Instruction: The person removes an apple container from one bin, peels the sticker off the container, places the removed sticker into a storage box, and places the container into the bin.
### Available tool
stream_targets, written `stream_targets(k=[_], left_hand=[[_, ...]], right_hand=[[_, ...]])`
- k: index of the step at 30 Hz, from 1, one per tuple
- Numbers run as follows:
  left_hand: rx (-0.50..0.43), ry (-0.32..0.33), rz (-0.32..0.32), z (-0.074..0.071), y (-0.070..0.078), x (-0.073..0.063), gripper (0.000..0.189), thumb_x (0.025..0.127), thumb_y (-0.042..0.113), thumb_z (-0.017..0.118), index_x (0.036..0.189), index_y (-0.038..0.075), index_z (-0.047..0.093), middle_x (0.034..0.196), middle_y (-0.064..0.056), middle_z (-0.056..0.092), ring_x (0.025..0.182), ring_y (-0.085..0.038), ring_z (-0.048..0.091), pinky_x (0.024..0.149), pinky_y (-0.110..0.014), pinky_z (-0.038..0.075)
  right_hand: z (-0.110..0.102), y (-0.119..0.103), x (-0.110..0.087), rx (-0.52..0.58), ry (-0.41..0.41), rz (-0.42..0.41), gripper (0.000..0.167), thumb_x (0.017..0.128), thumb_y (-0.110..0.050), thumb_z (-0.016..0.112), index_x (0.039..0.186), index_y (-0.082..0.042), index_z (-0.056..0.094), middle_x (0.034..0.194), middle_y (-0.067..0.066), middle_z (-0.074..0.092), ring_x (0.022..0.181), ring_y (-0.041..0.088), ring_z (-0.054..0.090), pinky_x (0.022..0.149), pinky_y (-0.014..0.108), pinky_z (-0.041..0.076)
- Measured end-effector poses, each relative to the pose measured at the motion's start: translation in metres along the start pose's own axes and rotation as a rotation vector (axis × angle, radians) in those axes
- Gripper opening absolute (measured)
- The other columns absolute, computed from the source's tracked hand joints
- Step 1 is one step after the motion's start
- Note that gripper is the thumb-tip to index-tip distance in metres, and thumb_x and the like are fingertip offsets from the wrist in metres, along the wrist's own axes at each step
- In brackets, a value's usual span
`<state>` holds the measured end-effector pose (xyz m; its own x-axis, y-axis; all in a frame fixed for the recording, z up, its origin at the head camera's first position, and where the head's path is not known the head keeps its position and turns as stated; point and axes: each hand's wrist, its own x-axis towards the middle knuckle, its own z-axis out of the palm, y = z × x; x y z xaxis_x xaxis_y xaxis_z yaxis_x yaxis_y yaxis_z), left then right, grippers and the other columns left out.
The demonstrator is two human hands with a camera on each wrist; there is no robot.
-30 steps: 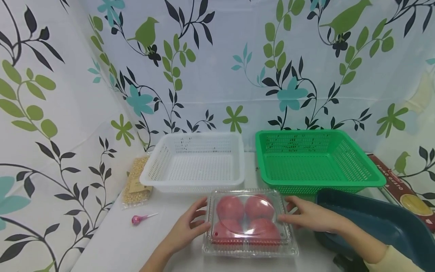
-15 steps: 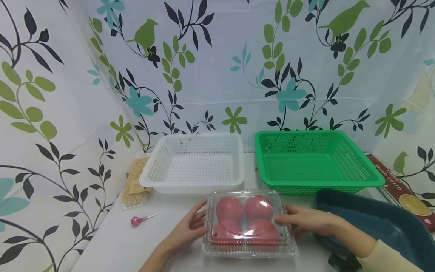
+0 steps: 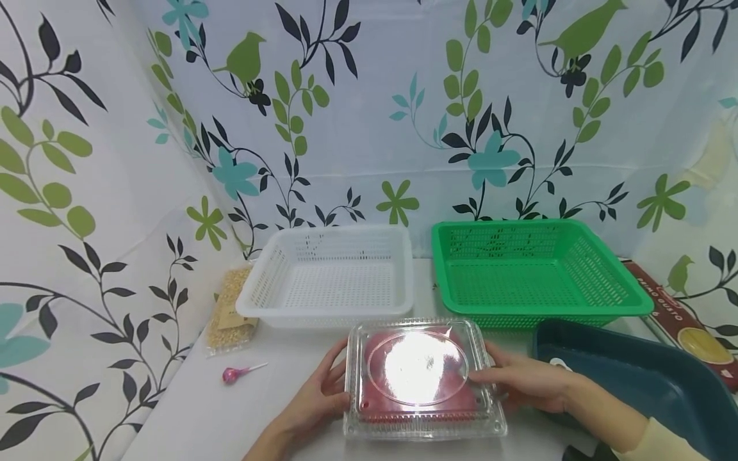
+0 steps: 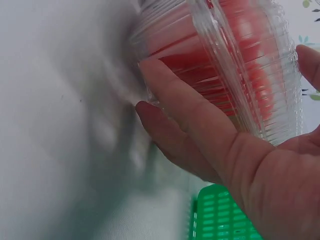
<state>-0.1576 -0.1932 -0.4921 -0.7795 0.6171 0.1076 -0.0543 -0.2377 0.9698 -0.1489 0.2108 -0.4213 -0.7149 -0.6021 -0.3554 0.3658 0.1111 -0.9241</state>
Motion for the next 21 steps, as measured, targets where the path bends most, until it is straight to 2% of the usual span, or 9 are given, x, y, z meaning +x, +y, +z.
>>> stream_targets(k=[3,8,12,16,21], left_hand=[[-0.004,0.018,-0.002,0.002,0.000,-0.003,0.100,0.093,0.013,0.074,0.163,0.014,0.002,0.162,-0.028,0.019,0.142,-0.041,0.035,0.107,-0.047,0.043],[0.023,0.066,-0.037,0.005,0.008,-0.008,0.098,0.095,0.028,0.073,0.163,0.015,0.005,0.161,-0.027,0.024,0.142,-0.042,0.036,0.107,-0.045,0.043],[0.022,0.072,-0.034,0.007,0.016,-0.012,0.095,0.096,0.028,0.072,0.163,0.013,0.006,0.160,-0.028,0.024,0.139,-0.038,0.042,0.104,-0.045,0.046],[0.005,0.073,-0.030,0.008,0.023,-0.013,0.093,0.096,0.024,0.071,0.163,0.012,0.006,0.160,-0.028,0.025,0.135,-0.031,0.047,0.101,-0.046,0.049],[0.015,0.091,-0.027,0.010,0.030,-0.014,0.098,0.094,0.028,0.074,0.162,0.010,0.005,0.159,-0.028,0.026,0.135,-0.032,0.048,0.100,-0.047,0.050]], right_hand=[[0.001,0.002,-0.003,0.030,-0.015,-0.021,0.094,0.102,-0.018,0.058,0.159,-0.009,-0.016,0.140,0.029,0.043,0.112,0.038,0.061,0.090,0.057,0.053],[0.002,0.003,-0.010,0.059,-0.076,-0.047,0.092,0.104,-0.016,0.054,0.159,-0.013,-0.019,0.141,0.026,0.046,0.117,0.039,0.058,0.094,0.056,0.051],[0.004,0.001,-0.014,0.034,-0.095,-0.061,0.087,0.106,-0.020,0.050,0.159,-0.016,-0.019,0.145,0.027,0.043,0.120,0.038,0.056,0.095,0.055,0.051],[0.008,-0.001,-0.018,0.012,-0.109,-0.086,0.083,0.109,-0.023,0.046,0.158,-0.016,-0.021,0.137,0.024,0.052,0.116,0.037,0.059,0.091,0.054,0.053],[0.012,-0.004,-0.021,-0.005,-0.138,-0.131,0.080,0.110,-0.023,0.042,0.158,-0.017,-0.022,0.129,0.022,0.058,0.112,0.038,0.062,0.088,0.053,0.055]])
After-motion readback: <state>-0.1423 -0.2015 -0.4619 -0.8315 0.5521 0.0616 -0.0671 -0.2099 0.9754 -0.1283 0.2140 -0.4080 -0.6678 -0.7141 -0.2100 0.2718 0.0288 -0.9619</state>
